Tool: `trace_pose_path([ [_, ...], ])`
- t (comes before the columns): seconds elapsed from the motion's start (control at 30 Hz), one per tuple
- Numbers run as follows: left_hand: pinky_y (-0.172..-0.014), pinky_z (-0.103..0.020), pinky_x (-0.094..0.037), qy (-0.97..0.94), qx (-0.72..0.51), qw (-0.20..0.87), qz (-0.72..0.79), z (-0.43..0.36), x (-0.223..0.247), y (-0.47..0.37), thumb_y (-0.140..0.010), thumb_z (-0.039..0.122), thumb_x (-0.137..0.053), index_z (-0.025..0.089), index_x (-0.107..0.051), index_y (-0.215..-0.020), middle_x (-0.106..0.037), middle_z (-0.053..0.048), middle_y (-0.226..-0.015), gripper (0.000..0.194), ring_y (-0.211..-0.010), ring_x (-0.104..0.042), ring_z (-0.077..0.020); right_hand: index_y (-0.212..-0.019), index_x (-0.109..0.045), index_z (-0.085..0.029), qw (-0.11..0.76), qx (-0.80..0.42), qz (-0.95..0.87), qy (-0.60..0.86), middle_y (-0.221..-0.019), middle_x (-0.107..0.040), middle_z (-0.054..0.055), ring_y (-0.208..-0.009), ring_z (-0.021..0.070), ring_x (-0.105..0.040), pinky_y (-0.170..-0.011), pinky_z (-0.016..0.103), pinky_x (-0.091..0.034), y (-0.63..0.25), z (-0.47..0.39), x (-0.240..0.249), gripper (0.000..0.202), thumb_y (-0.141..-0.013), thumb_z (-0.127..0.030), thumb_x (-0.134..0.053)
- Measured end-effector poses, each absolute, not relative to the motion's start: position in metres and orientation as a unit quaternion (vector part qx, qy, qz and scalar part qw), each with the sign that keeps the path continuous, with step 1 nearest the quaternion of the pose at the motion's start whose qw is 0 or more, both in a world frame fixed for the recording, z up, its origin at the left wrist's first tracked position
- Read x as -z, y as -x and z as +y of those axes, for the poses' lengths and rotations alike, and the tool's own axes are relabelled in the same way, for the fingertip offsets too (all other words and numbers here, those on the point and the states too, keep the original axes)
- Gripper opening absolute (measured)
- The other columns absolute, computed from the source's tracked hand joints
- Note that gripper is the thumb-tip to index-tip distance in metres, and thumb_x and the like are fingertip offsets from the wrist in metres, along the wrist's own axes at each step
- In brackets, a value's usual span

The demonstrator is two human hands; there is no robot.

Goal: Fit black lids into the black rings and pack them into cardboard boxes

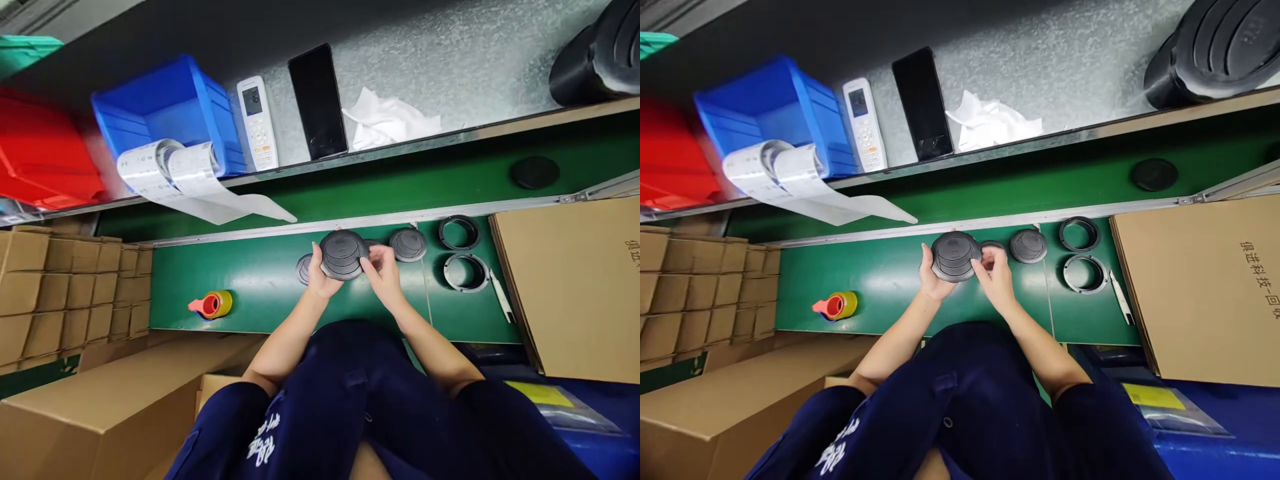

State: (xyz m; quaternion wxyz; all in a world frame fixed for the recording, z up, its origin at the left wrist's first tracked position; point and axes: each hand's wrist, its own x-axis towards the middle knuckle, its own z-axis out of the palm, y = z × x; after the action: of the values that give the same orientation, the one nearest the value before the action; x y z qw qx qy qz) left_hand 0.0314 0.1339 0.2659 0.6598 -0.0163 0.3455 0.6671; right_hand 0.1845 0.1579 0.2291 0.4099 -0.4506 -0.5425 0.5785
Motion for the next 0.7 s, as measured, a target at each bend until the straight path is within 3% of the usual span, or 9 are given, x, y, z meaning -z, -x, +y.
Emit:
trace_pose_path([
  [0.07, -0.117, -0.049, -0.046, 0.022, -0.657, 0.671, 0.342, 0.118, -0.275, -0.030, -0.098, 0.079, -0.038, 0.023, -0.066, -0.140, -0.069, -0.011, -0.135, 0.075, -0.143, -0.051, -0.0329, -0.121, -0.073, -0.029, 0.405, -0.446, -0.685, 0.409, -0.129, -0.058, 0.013, -0.126, 0.0352, -0.053, -0.114, 0.063, -0.046, -0.192, 0.161, -0.240, 0.047, -0.092, -0.065, -0.064],
  [0.17, -0.116, -0.050, -0.046, 0.022, -0.642, 0.688, 0.339, 0.097, -0.285, -0.031, -0.093, 0.086, -0.033, 0.024, -0.067, -0.139, -0.070, -0.011, -0.133, 0.085, -0.143, -0.051, -0.0339, -0.128, -0.075, -0.034, 0.343, -0.363, -0.804, 0.324, -0.147, -0.050, 0.009, -0.142, 0.0370, -0.037, -0.124, 0.064, -0.030, -0.199, 0.170, -0.249, 0.048, -0.102, -0.063, -0.047],
  [0.33, -0.113, -0.058, -0.046, 0.006, -0.613, 0.722, 0.320, 0.076, -0.292, -0.036, -0.094, 0.086, -0.026, 0.023, -0.066, -0.141, -0.068, -0.014, -0.135, 0.088, -0.140, -0.054, -0.0366, -0.120, -0.080, -0.028, 0.296, -0.366, -0.837, 0.280, -0.145, -0.057, 0.009, -0.145, 0.0338, -0.034, -0.126, 0.059, -0.029, -0.196, 0.162, -0.247, 0.069, -0.106, -0.068, -0.025],
  [0.57, -0.109, -0.068, -0.046, 0.017, -0.586, 0.751, 0.304, 0.063, -0.297, -0.040, -0.088, 0.091, -0.034, 0.021, -0.063, -0.142, -0.067, -0.019, -0.137, 0.093, -0.135, -0.057, -0.0429, -0.113, -0.081, -0.026, 0.325, -0.468, -0.759, 0.316, -0.140, -0.064, 0.008, -0.135, 0.0272, -0.054, -0.120, 0.051, -0.040, -0.203, 0.146, -0.269, 0.084, -0.105, -0.073, -0.011],
  [0.7, -0.104, -0.073, -0.046, 0.011, -0.566, 0.766, 0.304, 0.066, -0.299, -0.042, -0.089, 0.091, -0.029, 0.019, -0.061, -0.143, -0.068, -0.023, -0.133, 0.096, -0.130, -0.061, -0.0459, -0.110, -0.081, -0.026, 0.350, -0.487, -0.723, 0.343, -0.134, -0.067, 0.008, -0.134, 0.0270, -0.057, -0.119, 0.050, -0.043, -0.212, 0.144, -0.275, 0.084, -0.106, -0.072, -0.011],
])
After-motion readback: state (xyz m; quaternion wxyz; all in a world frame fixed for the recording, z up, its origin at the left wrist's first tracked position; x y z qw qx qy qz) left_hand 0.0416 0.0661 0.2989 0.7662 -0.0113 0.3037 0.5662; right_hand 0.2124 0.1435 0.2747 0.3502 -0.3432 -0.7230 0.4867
